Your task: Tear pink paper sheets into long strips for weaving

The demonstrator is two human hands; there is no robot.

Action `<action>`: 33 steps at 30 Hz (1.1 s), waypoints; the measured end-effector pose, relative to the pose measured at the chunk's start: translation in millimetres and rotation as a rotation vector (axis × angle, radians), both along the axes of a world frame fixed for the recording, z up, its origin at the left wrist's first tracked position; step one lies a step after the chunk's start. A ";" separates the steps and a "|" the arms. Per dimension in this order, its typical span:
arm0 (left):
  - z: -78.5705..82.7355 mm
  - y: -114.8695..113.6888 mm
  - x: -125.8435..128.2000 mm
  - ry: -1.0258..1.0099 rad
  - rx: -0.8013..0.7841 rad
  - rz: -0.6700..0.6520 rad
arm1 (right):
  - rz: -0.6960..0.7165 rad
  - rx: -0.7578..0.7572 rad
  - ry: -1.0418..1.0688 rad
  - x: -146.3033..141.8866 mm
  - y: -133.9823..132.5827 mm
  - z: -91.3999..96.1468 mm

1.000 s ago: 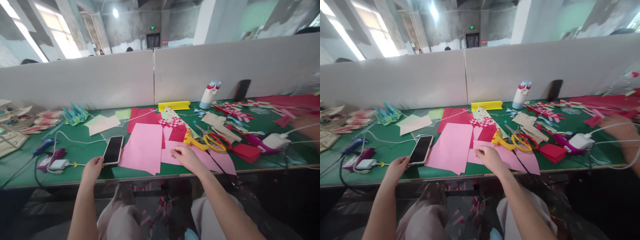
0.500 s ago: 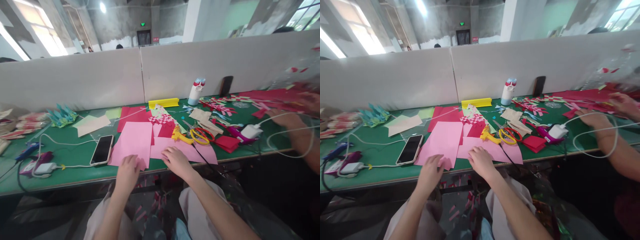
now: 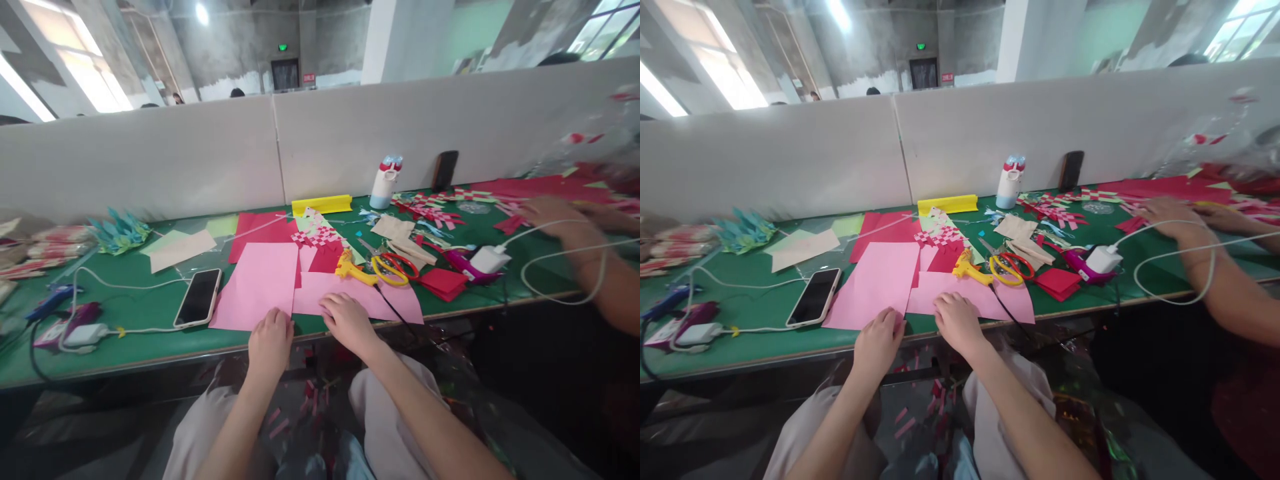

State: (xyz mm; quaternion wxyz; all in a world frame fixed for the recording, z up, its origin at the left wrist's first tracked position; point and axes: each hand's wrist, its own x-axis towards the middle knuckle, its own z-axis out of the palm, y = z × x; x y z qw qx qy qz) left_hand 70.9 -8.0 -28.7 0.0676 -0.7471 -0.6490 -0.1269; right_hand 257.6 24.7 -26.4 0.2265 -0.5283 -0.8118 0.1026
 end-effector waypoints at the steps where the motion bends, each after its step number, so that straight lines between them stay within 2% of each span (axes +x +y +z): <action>1: 1.1 -0.1 0.0 0.011 -0.005 0.013 | 0.002 -0.013 0.026 0.5 0.3 0.4; 6: 8.0 -0.5 -3.7 0.044 0.018 0.094 | 0.000 -0.116 0.215 -3.1 2.4 4.9; 10: 14.9 -12.7 -4.0 0.043 0.076 0.099 | -0.009 -0.275 0.438 -21.4 8.0 7.6; 13: 14.5 -31.0 1.9 0.034 0.096 0.046 | 0.009 -0.477 0.616 -36.9 15.7 6.7; 17: 5.9 -57.3 13.9 -0.017 0.224 -0.145 | -0.014 -0.689 0.822 -44.2 23.1 1.4; 21: -6.1 -79.3 19.4 -0.167 0.319 -0.253 | -0.065 -0.760 0.960 -38.6 22.8 -5.1; 24: -17.5 -93.9 15.9 -0.273 0.260 -0.252 | -0.088 -0.754 1.035 -32.2 19.5 -7.4; 27: -31.9 -103.2 8.6 -0.552 -0.037 -0.152 | -0.087 -0.737 1.091 -25.8 13.6 -7.8; 30: -45.4 -103.4 0.2 -1.085 -0.349 0.095 | -0.075 -0.710 1.131 -19.2 4.1 -9.0; 32: -50.5 -100.1 -5.3 -1.469 -0.390 0.271 | -0.065 -0.683 1.153 -13.9 -3.8 -10.5; 33: -51.0 -98.2 -7.7 -1.562 -0.372 0.318 | -0.060 -0.668 1.164 -10.9 -8.0 -11.2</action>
